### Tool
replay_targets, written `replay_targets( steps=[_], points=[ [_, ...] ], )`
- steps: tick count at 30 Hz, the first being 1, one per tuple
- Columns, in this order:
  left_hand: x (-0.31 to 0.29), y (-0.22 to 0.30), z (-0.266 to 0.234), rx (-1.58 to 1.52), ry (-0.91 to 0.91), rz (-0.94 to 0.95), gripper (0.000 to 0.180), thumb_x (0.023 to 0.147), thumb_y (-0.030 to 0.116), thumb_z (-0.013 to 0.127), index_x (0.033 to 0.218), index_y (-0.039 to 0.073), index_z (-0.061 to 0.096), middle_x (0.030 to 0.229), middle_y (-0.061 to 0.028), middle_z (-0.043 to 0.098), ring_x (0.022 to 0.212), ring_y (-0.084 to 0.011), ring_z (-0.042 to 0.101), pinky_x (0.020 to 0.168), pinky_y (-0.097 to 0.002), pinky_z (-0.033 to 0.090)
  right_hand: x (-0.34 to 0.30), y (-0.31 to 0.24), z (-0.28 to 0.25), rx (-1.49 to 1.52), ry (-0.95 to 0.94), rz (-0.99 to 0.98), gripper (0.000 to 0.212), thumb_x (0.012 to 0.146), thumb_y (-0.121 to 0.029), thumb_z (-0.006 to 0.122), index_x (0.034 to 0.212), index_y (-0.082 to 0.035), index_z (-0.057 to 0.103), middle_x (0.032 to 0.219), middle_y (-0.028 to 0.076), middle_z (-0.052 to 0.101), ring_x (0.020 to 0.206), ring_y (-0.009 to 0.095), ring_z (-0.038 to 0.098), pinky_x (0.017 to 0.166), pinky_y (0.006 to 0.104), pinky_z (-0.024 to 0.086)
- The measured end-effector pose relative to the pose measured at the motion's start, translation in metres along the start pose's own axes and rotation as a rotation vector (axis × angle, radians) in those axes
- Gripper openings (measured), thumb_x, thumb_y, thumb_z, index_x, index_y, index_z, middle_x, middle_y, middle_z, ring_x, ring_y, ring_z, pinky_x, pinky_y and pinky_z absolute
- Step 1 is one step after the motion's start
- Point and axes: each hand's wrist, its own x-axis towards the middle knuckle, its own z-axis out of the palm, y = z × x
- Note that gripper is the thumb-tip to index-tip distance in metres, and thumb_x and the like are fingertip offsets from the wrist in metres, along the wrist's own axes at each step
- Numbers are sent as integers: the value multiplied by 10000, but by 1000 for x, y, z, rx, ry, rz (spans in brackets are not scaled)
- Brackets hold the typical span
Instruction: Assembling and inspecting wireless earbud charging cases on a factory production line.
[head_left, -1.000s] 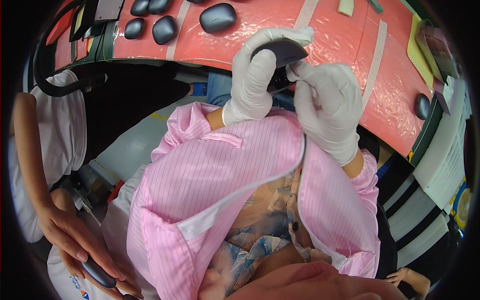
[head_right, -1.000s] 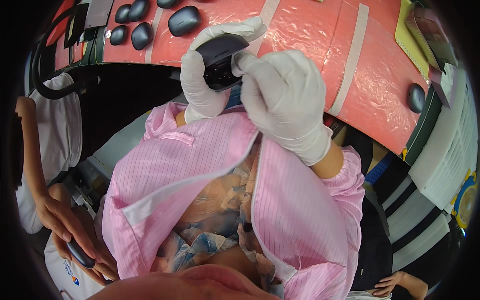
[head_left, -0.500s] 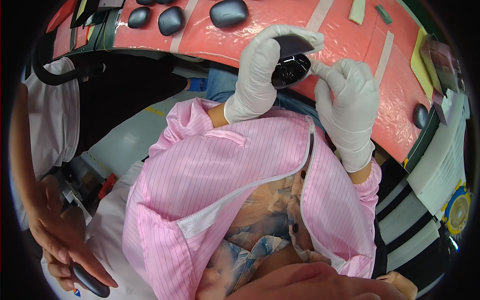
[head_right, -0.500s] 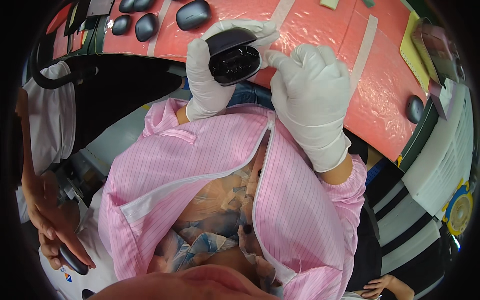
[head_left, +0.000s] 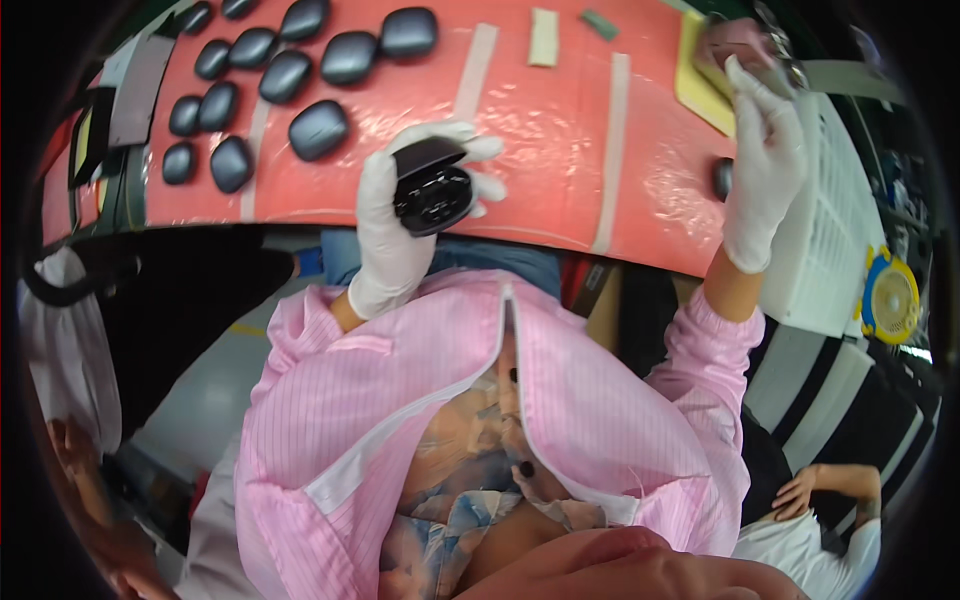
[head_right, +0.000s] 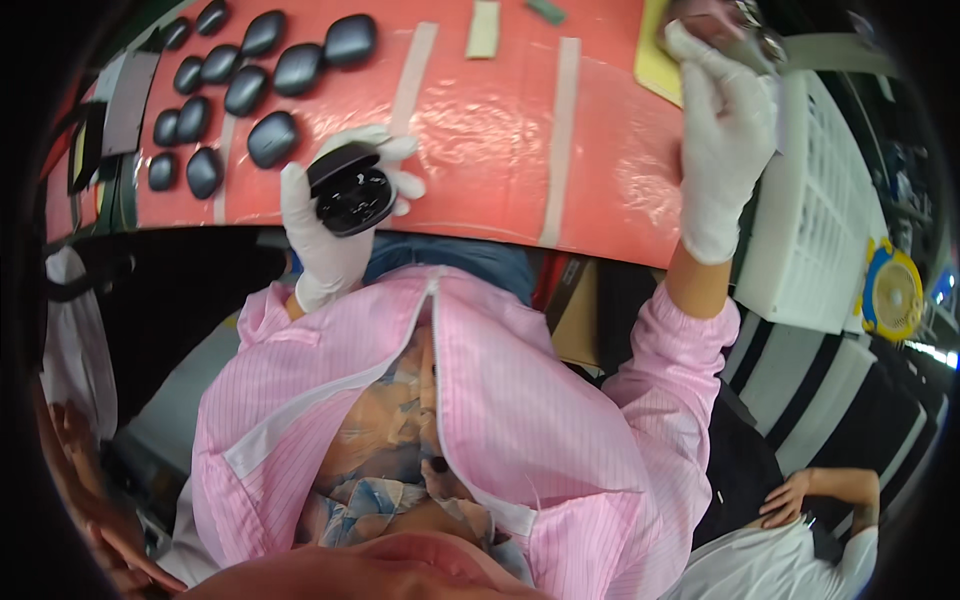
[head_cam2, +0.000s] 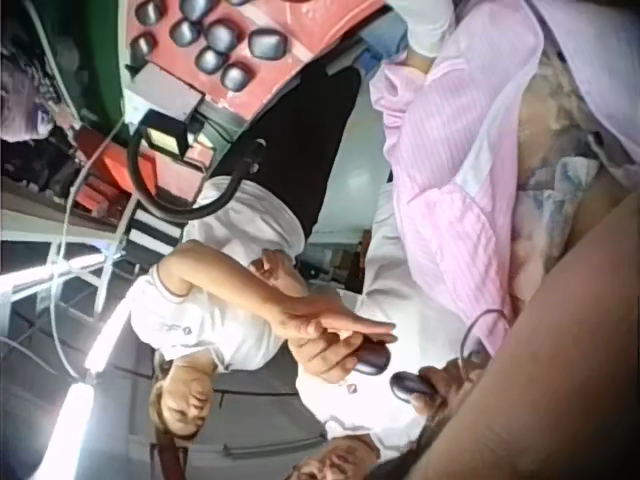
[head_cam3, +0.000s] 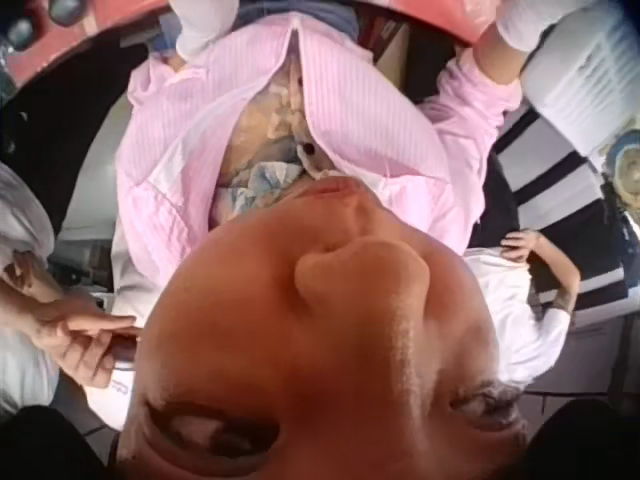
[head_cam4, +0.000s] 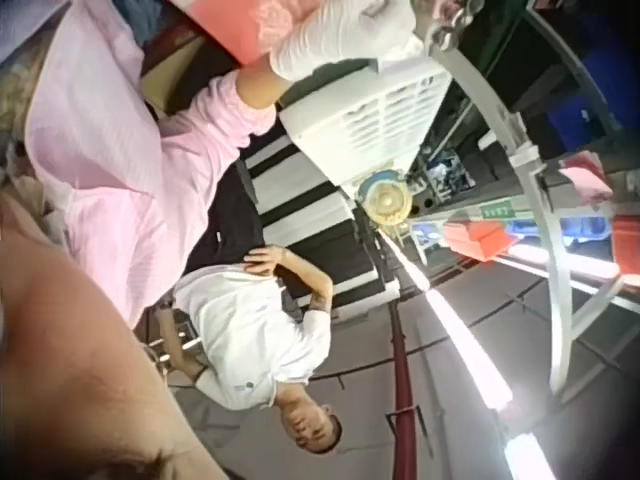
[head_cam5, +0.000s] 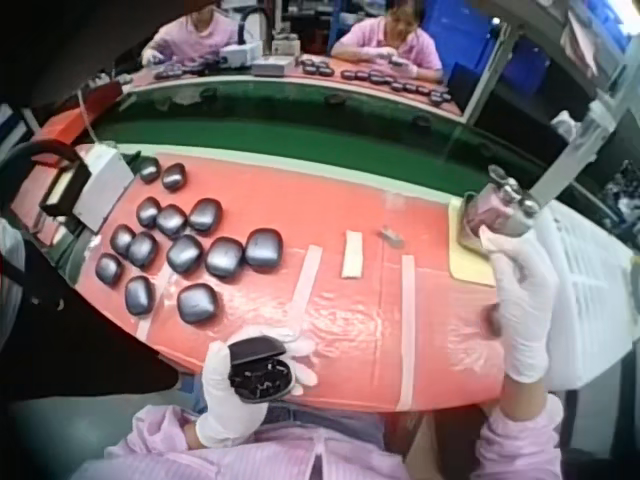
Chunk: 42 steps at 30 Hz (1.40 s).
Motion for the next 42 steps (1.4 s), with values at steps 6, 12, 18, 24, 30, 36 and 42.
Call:
replay_targets(
  steps=[6,12,18,24,30,36,42],
  points=[
    [8,-6,-2,-42,-27,52,668,936,588,337,1208,1,505,1036,-165,632,804,-211,633,677,-288,501,98,59,-56,-925,-177,-156,257,944,-152,544,1119,0,655,1030,55,684,938,113,629,776,226,476],
    [19,-10,3,-92,-30,130,621,975,518,289,1223,-13,495,1054,-160,627,818,-221,628,678,-291,496,52,2,-25,-106,-107,78,216,905,-59,539,1075,-21,667,978,83,671,880,170,636,779,266,485],
    [8,-5,6,31,69,64,540,993,500,306,1190,42,515,1055,-96,625,861,-146,605,751,-276,495,-55,-90,86,-85,-505,-621,331,695,21,636,991,-117,691,850,52,595,786,216,583,688,326,467],
    [-1,5,3,173,117,239,783,879,708,347,1200,8,489,1134,-153,623,920,-164,600,774,-284,491,-65,-90,95,-119,-424,-469,295,664,-32,670,944,-124,666,755,37,535,731,236,550,618,346,444],
    [-1,9,0,309,167,304,790,871,727,320,1195,28,495,1154,-154,612,850,-150,587,770,-287,482,-86,-113,108,256,-485,-326,257,705,27,649,942,-74,662,758,50,555,699,230,536,619,326,428],
    [-2,25,11,172,159,201,890,854,764,226,1174,-16,513,1030,-186,649,727,-214,623,601,-303,489,-82,-93,88,509,-475,-81,248,763,97,610,973,-23,667,843,64,598,729,171,555,632,251,420],
    [1,19,18,159,134,250,765,895,696,293,1161,14,517,1055,-152,643,766,-167,618,648,-268,494,-69,-88,87,113,-339,-533,274,736,110,613,961,-33,673,849,57,613,758,193,571,664,277,452]
  ],
)
